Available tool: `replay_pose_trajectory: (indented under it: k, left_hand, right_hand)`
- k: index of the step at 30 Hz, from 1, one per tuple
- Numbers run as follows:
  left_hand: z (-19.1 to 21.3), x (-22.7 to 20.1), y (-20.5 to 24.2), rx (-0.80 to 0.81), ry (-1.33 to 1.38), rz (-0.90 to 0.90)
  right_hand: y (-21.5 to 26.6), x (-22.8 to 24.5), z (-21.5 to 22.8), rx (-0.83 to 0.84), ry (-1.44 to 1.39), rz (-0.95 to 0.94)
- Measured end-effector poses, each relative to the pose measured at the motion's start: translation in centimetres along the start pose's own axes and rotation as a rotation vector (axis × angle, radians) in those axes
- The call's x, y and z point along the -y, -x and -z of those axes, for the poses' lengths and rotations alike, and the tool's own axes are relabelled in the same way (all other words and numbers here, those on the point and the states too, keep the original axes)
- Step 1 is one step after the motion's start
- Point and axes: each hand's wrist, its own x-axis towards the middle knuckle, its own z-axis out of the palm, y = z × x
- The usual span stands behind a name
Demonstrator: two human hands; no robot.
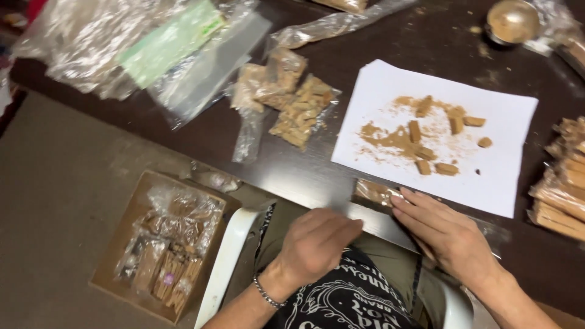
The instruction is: The person places small wooden pieces into a plastic bag, inserts the bag into a larger bundle of incense sticks, and then wraps a single incense stick in a thin plastic film by hand.
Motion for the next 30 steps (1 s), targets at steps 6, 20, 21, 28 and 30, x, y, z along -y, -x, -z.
replay_pose_trajectory:
  k: [6, 20, 21, 28, 30]
  left_hand:
    - [3.4, 2.0, 3.6, -0.21, -0.157, 0.205]
    - [17.9, 12.8, 9.0, -1.232, 0.174, 1.225]
    - [18.5, 12.8, 8.1, -1.207, 0.222, 1.335]
    - [19.9, 15.7, 5.5, -1.197, 0.416, 1.477]
    - [20.0, 16.5, 6.2, -1.195, 0.448, 1.436]
  right_hand:
    - [0.0, 0.1, -0.2, 0.009, 0.039, 0.007]
    - [-0.6, 0.9, 0.1, 0.002, 0.111, 0.046]
    - [-0.6, 0.8, 0.1, 0.004, 0.114, 0.047]
    - [-0.6, 0.7, 0.0, 0.0, 0.092, 0.03]
    - [-0.6, 0.7, 0.1, 0.002, 0.106, 0.04]
